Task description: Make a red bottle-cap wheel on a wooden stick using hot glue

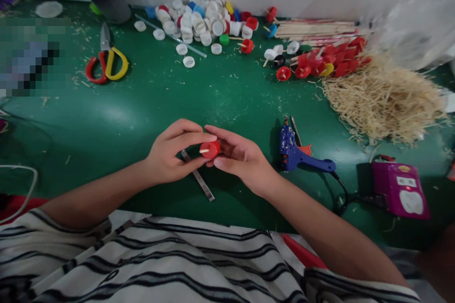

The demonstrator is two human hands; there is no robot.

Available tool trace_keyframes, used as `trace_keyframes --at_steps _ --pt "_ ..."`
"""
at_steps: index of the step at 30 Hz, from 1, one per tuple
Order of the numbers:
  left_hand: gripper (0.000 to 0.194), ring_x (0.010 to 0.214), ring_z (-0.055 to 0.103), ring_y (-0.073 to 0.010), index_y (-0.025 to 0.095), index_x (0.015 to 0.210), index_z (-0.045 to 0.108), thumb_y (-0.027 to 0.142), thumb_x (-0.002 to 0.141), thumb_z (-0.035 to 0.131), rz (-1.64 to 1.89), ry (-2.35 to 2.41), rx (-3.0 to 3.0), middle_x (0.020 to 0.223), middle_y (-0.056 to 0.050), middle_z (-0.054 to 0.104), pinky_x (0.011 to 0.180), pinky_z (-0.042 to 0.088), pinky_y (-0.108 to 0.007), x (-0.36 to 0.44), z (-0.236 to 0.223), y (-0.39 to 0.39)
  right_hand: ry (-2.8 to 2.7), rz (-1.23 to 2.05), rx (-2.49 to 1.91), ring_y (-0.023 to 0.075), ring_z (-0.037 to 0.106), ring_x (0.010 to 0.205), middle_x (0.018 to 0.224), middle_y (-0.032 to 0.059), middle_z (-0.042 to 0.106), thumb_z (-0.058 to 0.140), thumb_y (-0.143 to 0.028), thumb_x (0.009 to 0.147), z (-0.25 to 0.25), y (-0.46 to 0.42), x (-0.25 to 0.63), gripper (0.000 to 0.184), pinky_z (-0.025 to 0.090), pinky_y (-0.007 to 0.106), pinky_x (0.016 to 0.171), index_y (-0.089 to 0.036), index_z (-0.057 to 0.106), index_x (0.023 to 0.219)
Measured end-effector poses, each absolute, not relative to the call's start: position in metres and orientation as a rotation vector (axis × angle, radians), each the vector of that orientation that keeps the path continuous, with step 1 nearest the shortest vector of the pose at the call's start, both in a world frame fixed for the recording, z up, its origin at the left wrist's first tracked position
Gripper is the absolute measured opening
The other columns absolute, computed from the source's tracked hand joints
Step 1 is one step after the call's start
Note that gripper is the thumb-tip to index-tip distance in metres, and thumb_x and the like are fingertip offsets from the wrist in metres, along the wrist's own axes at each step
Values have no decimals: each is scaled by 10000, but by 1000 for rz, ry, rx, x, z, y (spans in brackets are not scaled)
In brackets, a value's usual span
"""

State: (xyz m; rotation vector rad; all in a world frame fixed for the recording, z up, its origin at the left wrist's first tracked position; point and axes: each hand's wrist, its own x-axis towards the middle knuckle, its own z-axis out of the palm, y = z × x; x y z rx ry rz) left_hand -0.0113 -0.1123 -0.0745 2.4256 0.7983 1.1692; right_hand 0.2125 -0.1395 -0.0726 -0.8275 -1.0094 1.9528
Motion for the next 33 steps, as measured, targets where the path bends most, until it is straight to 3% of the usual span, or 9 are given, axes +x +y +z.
trace_keyframes --at_steps 8,17,25,33 --pt "387 1008 677 -166 262 1293 677 322 922 769 1136 825 2435 1107 -54 660 864 609 -341 -12 -78 -112 -972 1985 -813 176 757 1050 1268 38 779 842 -280 885 -72 -138 210 467 680 358 898 -323 740 1340" --pt "476 1025 663 -174 235 1350 637 325 907 789 1078 855 2333 1167 -79 656 864 615 -334 -11 -76 -114 -831 2003 -840 185 796 1004 1148 21 815 872 -303 855 -68 -136 209 319 702 322 843 -296 801 1166" --pt "340 719 639 -57 197 1123 592 302 878 804 962 900 1330 1021 -9 609 628 586 -199 -7 -82 -115 -745 1982 -948 180 787 1064 1300 37 786 830 -329 897 -70 -130 215 328 667 345 962 -287 772 1217" --pt "318 812 763 -119 153 1056 595 161 820 808 785 833 995 1029 -27 684 686 665 -250 -2 -84 -114 -839 1855 -990 226 733 1207 1289 37 786 798 -459 918 -69 -133 211 325 599 469 1073 -300 714 1188"
